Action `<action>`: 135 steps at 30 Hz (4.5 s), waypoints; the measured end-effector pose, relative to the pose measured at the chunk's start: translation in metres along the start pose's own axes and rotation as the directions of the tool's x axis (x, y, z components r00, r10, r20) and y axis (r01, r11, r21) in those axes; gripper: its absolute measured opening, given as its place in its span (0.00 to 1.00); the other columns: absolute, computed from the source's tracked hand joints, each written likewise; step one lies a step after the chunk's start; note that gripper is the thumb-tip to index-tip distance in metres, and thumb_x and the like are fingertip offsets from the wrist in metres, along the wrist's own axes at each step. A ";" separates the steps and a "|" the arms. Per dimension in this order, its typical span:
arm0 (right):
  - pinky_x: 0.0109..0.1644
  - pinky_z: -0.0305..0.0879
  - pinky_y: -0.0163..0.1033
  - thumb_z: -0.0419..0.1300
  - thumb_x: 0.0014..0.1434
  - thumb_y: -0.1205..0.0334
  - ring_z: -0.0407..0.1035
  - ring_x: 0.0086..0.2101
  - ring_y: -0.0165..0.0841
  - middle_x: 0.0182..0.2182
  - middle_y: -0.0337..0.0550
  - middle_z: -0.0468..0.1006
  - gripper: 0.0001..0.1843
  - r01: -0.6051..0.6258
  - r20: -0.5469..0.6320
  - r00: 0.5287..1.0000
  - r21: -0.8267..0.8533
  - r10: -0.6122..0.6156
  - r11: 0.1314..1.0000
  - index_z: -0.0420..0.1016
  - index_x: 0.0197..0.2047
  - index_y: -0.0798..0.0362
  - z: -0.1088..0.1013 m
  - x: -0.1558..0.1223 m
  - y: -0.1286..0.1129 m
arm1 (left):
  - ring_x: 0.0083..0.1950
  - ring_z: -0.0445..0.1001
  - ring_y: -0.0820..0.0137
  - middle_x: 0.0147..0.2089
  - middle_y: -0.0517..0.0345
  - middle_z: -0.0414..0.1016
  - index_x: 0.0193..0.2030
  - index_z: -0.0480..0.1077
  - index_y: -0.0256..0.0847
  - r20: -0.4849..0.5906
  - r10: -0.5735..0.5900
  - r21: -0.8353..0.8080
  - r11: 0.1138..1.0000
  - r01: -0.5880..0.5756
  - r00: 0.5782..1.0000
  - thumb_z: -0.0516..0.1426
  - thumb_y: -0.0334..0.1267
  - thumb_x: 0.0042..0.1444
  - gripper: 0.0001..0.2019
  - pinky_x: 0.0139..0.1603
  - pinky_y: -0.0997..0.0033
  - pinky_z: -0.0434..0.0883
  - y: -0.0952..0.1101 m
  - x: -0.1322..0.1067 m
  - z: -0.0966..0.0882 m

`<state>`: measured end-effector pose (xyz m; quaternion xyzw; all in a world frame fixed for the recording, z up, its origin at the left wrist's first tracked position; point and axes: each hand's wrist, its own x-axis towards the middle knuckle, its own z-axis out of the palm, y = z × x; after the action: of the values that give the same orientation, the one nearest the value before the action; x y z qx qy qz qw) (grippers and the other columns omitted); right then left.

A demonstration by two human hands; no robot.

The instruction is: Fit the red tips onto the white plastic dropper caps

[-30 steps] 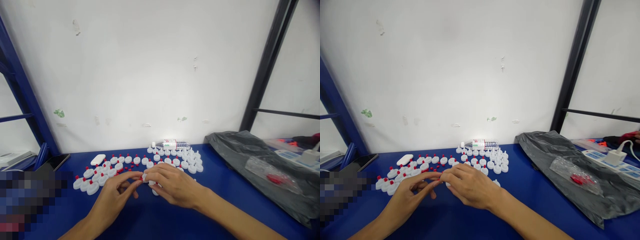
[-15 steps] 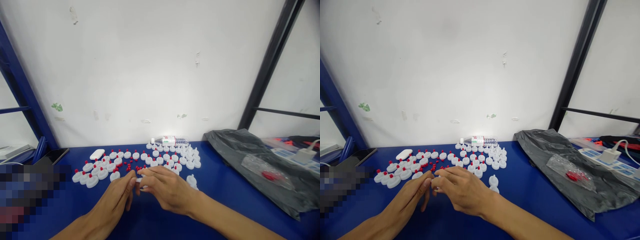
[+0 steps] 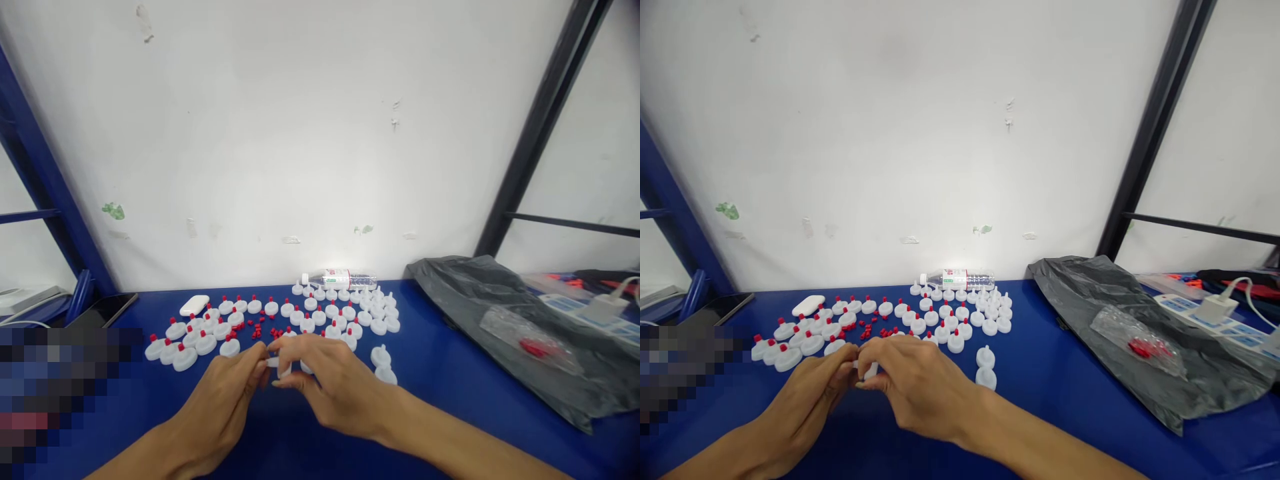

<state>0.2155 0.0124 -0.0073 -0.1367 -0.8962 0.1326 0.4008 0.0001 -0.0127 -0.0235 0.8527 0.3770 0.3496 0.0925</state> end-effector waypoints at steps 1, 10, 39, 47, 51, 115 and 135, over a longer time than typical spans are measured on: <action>0.56 0.69 0.38 0.54 0.68 0.68 0.72 0.52 0.32 0.48 0.44 0.78 0.11 -0.002 0.031 1.000 -0.029 0.003 1.000 0.63 0.53 0.49 -0.004 0.002 0.002 | 0.23 0.66 0.72 0.26 0.64 0.68 0.34 0.61 0.44 -0.012 -0.019 0.024 1.000 0.019 1.000 0.40 0.38 0.71 0.15 0.26 0.72 0.61 0.000 0.003 -0.001; 0.51 0.72 0.44 0.52 0.66 0.69 0.73 0.47 0.37 0.53 0.48 0.74 0.16 -0.261 -0.173 0.963 -0.426 0.205 0.866 0.69 0.55 0.50 -0.067 0.002 0.066 | 0.36 0.77 0.65 0.36 0.61 0.77 0.53 0.66 0.48 0.071 -0.287 0.303 0.919 0.253 0.955 0.44 0.44 0.70 0.13 0.37 0.68 0.66 -0.019 0.019 -0.008; 0.42 0.60 0.38 0.61 0.65 0.59 0.72 0.37 0.36 0.34 0.42 0.80 0.06 -0.429 -0.105 0.862 -0.673 0.496 0.603 0.79 0.40 0.50 -0.081 -0.022 0.127 | 0.38 0.78 0.61 0.34 0.56 0.79 0.60 0.67 0.46 0.145 -0.494 0.543 0.764 0.349 0.857 0.48 0.42 0.67 0.18 0.34 0.67 0.63 -0.036 0.019 0.004; 0.46 0.61 0.39 0.53 0.70 0.59 0.75 0.36 0.37 0.33 0.44 0.82 0.14 -0.374 -0.035 0.869 -0.699 0.494 0.609 0.81 0.45 0.50 -0.081 -0.021 0.125 | 0.35 0.77 0.62 0.36 0.54 0.77 0.45 0.70 0.43 0.111 -0.513 0.579 0.730 0.364 0.851 0.47 0.43 0.67 0.12 0.32 0.68 0.62 -0.034 0.016 -0.001; 0.48 0.61 0.41 0.49 0.72 0.59 0.75 0.40 0.39 0.38 0.48 0.83 0.17 -0.417 -0.082 0.845 -0.718 0.528 0.557 0.77 0.52 0.52 -0.093 -0.021 0.124 | 0.36 0.76 0.62 0.38 0.54 0.77 0.40 0.69 0.43 0.119 -0.497 0.548 0.755 0.361 0.859 0.47 0.42 0.67 0.12 0.34 0.68 0.63 -0.036 0.016 -0.002; 0.58 0.70 0.41 0.52 0.71 0.66 0.72 0.52 0.35 0.55 0.51 0.76 0.19 0.200 0.156 0.977 -0.464 -0.142 0.863 0.61 0.63 0.58 -0.016 -0.006 0.032 | 0.29 0.76 0.77 0.40 0.60 0.79 0.48 0.72 0.44 -0.033 0.106 0.090 0.991 -0.103 0.994 0.54 0.35 0.68 0.06 0.32 0.81 0.72 -0.012 0.011 0.000; 0.48 0.68 0.40 0.48 0.71 0.71 0.72 0.40 0.33 0.45 0.50 0.78 0.14 0.410 0.339 0.908 -0.597 -0.247 0.689 0.67 0.57 0.64 -0.015 -0.006 0.023 | 0.26 0.71 0.80 0.34 0.59 0.73 0.43 0.71 0.40 0.139 0.102 -0.058 0.994 -0.095 0.985 0.42 0.25 0.66 0.16 0.28 0.83 0.69 -0.021 -0.001 0.010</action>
<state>0.2339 0.0338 -0.0102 -0.0882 -0.9347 -0.2497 0.2370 -0.0056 0.0021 -0.0405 0.8903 0.3179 0.3017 0.1234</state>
